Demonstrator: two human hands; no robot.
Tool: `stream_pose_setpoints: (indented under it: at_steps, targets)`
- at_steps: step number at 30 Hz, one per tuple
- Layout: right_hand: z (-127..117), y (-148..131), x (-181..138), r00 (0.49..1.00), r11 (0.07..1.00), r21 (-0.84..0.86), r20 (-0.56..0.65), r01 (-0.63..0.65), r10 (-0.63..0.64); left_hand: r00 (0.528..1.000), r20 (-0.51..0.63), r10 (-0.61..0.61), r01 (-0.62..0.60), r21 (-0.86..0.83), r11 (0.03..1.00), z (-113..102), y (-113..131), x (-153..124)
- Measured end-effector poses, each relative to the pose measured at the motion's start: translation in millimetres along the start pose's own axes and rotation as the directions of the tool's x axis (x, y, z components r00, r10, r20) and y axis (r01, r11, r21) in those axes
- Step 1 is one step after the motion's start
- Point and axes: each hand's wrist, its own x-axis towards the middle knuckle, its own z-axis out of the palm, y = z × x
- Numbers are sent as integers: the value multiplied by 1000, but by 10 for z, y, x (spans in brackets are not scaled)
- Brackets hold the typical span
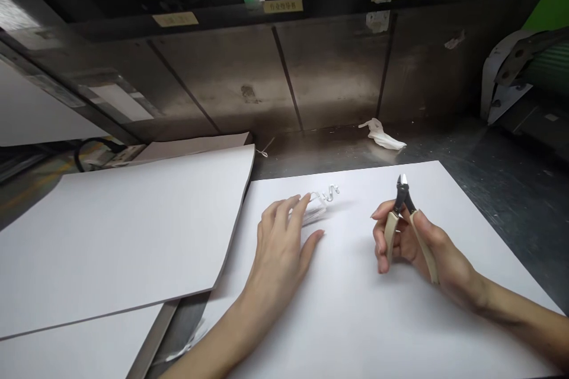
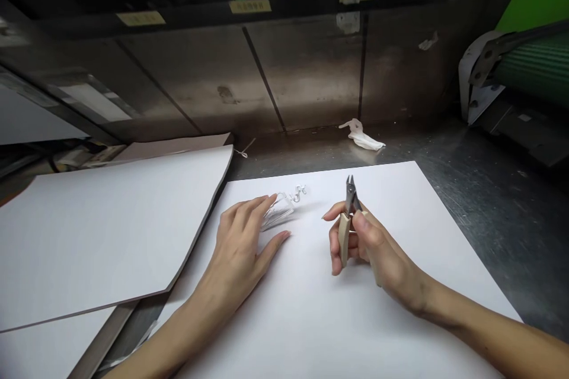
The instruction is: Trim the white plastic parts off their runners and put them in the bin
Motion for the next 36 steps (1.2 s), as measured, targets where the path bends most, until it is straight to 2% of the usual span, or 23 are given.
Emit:
stream_pose_setpoints:
  at_steps: [4,6,8,11,13,17,21,24,28,32,36]
  targets:
    - [32,-55,-32,999,993,-120,-50,-20,15,998,39,-40,47,-191,980,-3,-46,30]
    - [37,-92,-48,998,986,-164,-44,-40,33,993,31,-111,115,-332,936,-62,-17,59]
    - [42,-126,-59,998,975,-215,-30,-57,52,968,37,-247,231,-512,827,-157,35,97]
    - [53,-151,-66,994,946,-307,7,-104,111,882,114,-458,396,-705,588,-300,108,144]
    - [61,-153,-68,987,927,-348,24,-138,156,840,147,-523,430,-769,474,-354,133,156]
    - [92,-202,-70,986,863,-483,-5,-148,166,810,180,-559,413,-851,325,-380,168,135]
    - [137,-312,-68,981,765,-622,-30,-167,190,826,191,-531,374,-890,261,-412,258,102]
    - [148,-334,-67,981,770,-618,-9,-160,196,847,211,-487,352,-910,219,-436,332,82]
    - [122,-255,-70,985,775,-615,-17,-144,170,849,242,-469,368,-909,197,-429,368,61]
    - [97,-185,-69,988,764,-632,-31,-134,148,860,271,-432,385,-901,202,-401,356,53]
    - [107,-182,-64,990,783,-611,-11,-118,140,856,262,-445,389,-894,222,-382,355,46]
